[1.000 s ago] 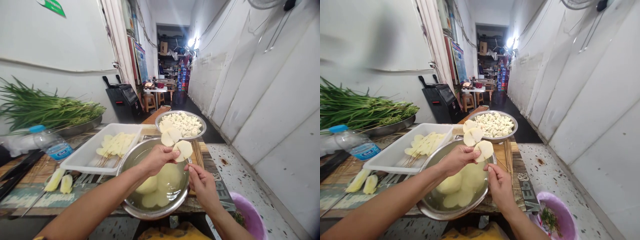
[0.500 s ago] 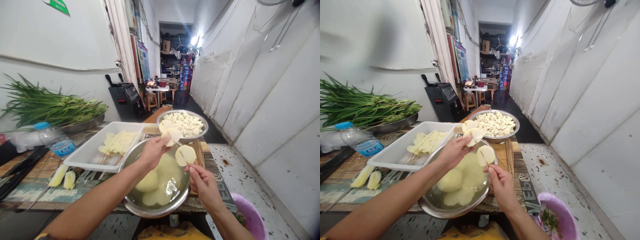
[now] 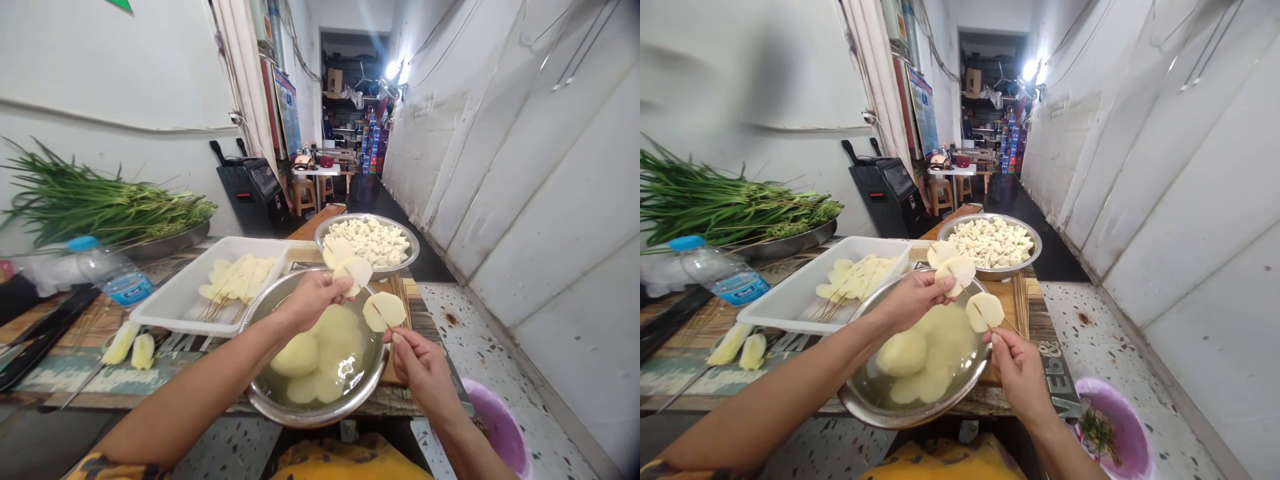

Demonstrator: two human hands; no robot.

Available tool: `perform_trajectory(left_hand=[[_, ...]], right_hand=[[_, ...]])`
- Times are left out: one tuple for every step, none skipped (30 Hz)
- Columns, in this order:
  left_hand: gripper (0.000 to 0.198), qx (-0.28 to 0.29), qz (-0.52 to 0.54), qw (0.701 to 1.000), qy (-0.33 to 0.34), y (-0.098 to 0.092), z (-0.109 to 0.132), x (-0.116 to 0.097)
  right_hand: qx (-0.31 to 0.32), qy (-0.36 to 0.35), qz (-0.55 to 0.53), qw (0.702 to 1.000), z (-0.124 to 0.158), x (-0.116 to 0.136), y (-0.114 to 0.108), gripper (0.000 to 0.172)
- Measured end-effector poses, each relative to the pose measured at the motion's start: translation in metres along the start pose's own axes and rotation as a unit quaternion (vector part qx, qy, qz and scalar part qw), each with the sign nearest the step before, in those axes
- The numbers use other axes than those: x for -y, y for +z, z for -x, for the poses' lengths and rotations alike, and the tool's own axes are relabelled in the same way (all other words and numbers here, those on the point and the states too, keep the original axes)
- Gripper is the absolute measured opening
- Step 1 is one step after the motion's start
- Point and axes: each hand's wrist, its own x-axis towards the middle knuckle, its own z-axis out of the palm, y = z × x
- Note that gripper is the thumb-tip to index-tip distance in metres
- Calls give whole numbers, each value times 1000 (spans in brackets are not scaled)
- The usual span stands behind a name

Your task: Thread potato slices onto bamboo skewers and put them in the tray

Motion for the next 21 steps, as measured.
perform_trajectory(left_hand=[[28,5,-7,1000,0,-1,0,-1],[28,14,-15,1000,-3,-1,1,-1],[29,25,-24,999,-7,-3,1,-2],[29,36,-32,999,-13,-4,2,-3],[30,45,-39,998,-18,-5,2,-4],[31,51,-47,997,-21,-5,3,-4],[32,53,-57,997,-22,-4,3,-5],[32,47,-68,996,-19,-3,3,-6],[32,35,-74,996,-16,-1,4,-6],[32,19,-72,997,-16,1,4,-7],[32,1,-58,998,-16,4,4,-7],[31,-19,-34,999,-14,6,4,-6],[31,-39,-6,999,-9,9,4,-6],[31,-57,16,998,0,10,3,-5],[30,-72,25,997,14,11,3,-3],[29,-88,17,995,33,11,3,-2],[27,-104,-7,993,54,11,4,-1],[26,-117,-43,989,75,10,5,0],[26,-125,-82,984,94,9,6,1],[27,-130,-118,978,111,9,7,1],[29,-129,-148,973,125,9,8,1]], right_hand=[[13,13,-8,1000,0,1,-1,23],[39,46,-30,998,0,3,-2,23],[69,86,-58,992,0,4,-3,22],[95,123,-82,984,0,6,-4,22],[109,146,-94,979,0,6,-6,22],[106,143,-91,980,0,6,-7,22],[88,117,-71,987,1,5,-8,22],[64,78,-41,994,2,4,-8,22],[42,36,-7,998,3,2,-8,23],[24,1,21,999,4,0,-8,24],[15,-21,40,999,5,-2,-7,24],[15,-29,49,998,6,-3,-6,24],[20,-27,48,998,6,-3,-5,24],[24,-25,44,998,7,-4,-3,24],[28,-23,42,998,7,-4,-1,24],[32,-23,41,998,7,-4,1,24],[36,-24,41,998,7,-4,4,24],[37,-26,40,998,8,-4,6,24],[36,-26,36,998,8,-4,7,24],[33,-25,29,999,8,-4,9,23],[31,-19,16,999,8,-3,10,23]])
